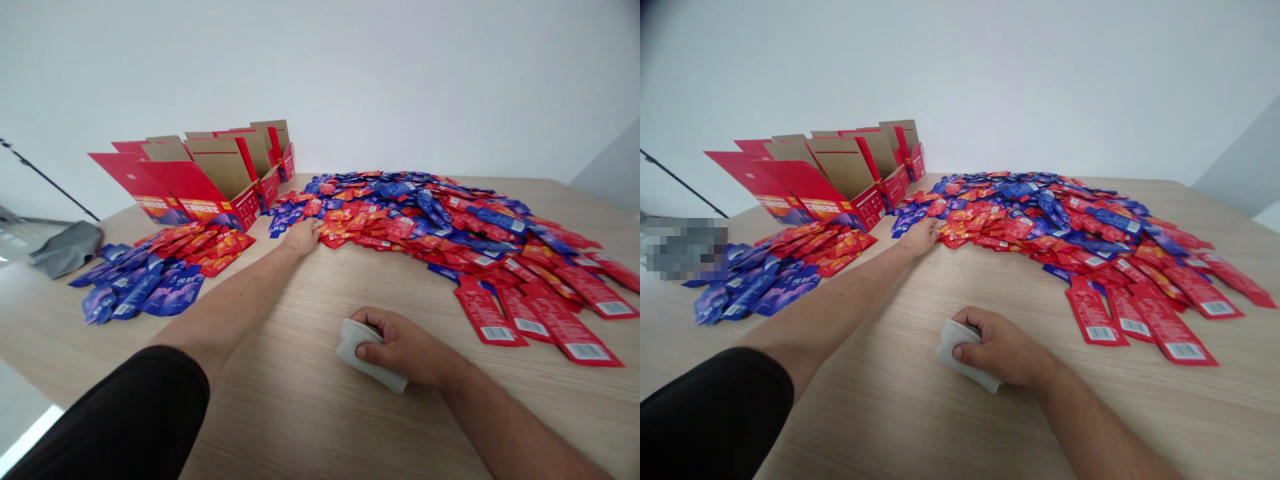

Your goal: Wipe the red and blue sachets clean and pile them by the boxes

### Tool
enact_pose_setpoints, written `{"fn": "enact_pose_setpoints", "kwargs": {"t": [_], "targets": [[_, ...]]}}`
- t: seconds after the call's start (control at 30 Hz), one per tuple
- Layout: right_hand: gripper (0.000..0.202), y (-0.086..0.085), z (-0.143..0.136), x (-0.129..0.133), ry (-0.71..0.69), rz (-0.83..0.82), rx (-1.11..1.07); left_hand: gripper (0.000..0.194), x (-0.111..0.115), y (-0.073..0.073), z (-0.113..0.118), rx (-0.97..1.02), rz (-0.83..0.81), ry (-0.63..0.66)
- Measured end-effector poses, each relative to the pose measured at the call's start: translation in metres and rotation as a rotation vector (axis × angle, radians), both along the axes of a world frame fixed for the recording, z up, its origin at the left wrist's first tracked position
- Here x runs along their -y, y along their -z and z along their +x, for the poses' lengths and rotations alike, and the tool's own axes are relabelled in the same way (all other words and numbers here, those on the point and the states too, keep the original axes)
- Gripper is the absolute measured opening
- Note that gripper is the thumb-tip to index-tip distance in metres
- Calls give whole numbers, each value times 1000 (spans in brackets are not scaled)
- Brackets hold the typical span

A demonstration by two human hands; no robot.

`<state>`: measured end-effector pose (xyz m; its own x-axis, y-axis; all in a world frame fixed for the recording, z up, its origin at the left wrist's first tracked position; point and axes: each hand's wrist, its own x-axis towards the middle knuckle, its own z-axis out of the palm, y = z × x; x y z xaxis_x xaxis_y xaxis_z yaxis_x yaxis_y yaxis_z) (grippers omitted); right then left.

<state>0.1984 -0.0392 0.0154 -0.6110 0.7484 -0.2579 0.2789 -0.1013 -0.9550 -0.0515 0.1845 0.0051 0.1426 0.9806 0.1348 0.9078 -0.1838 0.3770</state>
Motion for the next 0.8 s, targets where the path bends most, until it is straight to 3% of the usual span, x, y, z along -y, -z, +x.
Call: {"fn": "enact_pose_setpoints", "kwargs": {"t": [0.13,0.37,0.47,0.63,0.8], "targets": [[32,-1,0,1,-3,-20,-12,63,-18,4,8,-50,-45,-12],[33,-5,-2,0,1,-21,-13,81,-19,-1,-2,20,-44,-82],[32,-4,-2,-1,-4,-11,1,70,-13,-4,-11,85,-70,-140],[34,1,0,-3,-6,36,-1,22,25,-4,-21,223,-146,-176],[42,5,3,-5,-11,9,-63,21,90,-6,-15,355,-187,-90]]}}
